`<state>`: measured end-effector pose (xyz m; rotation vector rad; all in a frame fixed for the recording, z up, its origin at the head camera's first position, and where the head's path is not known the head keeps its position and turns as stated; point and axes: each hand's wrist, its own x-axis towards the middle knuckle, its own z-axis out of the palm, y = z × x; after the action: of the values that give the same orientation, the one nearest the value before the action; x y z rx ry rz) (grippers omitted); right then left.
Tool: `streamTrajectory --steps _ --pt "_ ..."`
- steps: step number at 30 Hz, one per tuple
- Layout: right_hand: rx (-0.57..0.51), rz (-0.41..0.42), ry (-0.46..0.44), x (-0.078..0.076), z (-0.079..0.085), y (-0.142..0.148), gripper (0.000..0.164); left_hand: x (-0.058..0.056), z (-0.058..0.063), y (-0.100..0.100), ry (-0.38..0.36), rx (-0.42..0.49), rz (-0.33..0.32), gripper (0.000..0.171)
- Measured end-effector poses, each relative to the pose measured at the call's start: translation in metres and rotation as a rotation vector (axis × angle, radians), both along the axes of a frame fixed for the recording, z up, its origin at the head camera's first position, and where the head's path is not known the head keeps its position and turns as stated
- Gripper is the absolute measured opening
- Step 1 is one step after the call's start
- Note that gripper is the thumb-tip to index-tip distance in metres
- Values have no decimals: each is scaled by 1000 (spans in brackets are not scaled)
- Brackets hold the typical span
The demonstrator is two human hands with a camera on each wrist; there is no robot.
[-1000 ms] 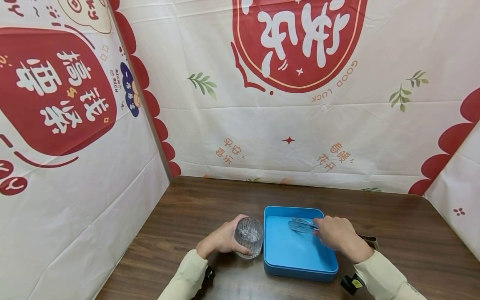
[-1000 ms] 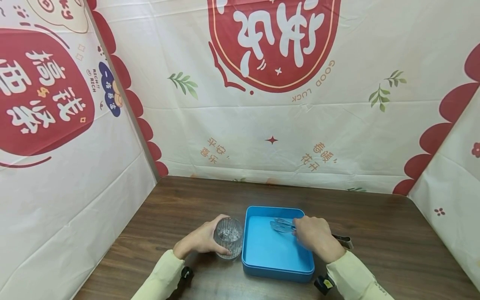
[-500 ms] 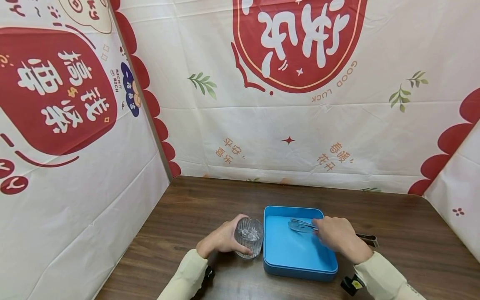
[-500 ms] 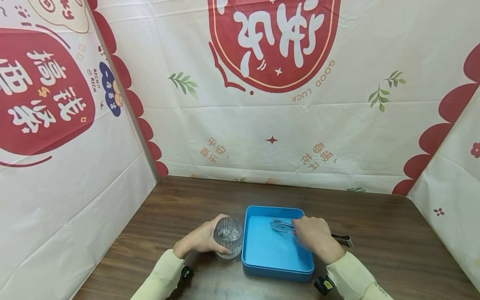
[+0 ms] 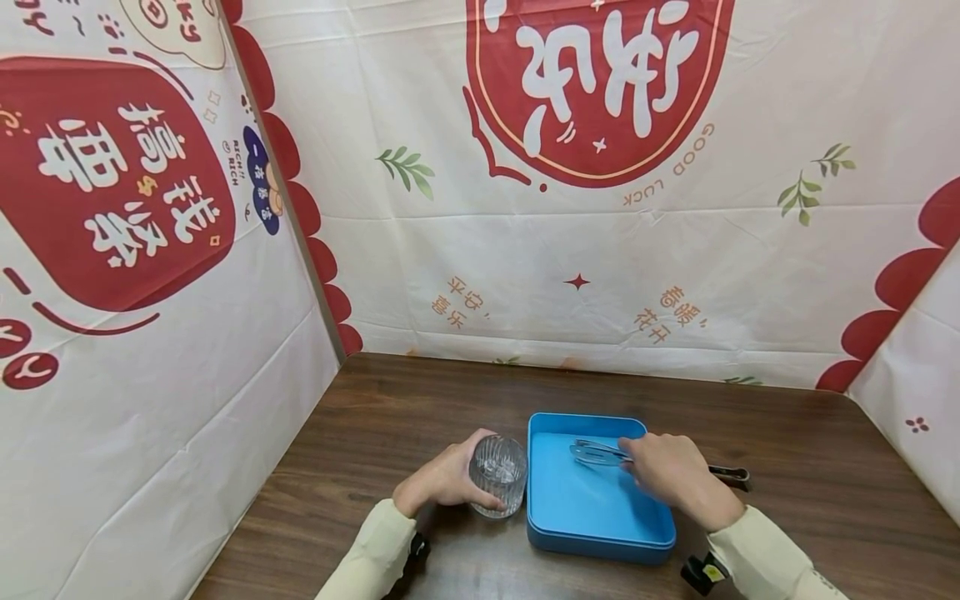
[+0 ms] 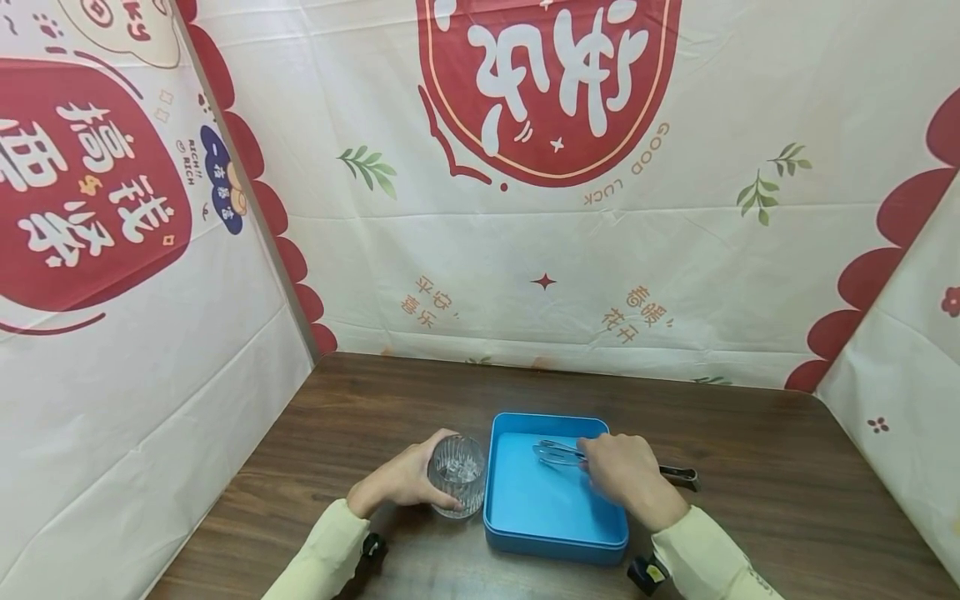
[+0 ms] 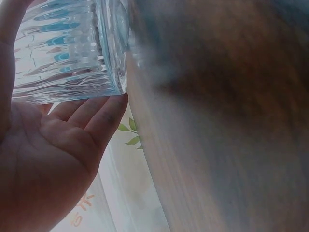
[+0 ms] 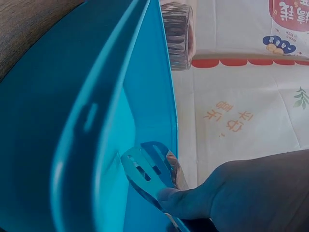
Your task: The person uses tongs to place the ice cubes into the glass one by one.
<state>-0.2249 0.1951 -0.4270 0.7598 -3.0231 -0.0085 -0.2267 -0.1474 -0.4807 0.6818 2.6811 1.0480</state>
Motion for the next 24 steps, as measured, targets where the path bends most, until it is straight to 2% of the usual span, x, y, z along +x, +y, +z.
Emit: streamTrajectory --steps 14,24 --pt "-23 10 29 0 -1 -2 14 -1 0 0 -11 11 0 90" --pt "-49 39 79 1 0 -2 15 -1 -1 0 -10 13 -4 90"
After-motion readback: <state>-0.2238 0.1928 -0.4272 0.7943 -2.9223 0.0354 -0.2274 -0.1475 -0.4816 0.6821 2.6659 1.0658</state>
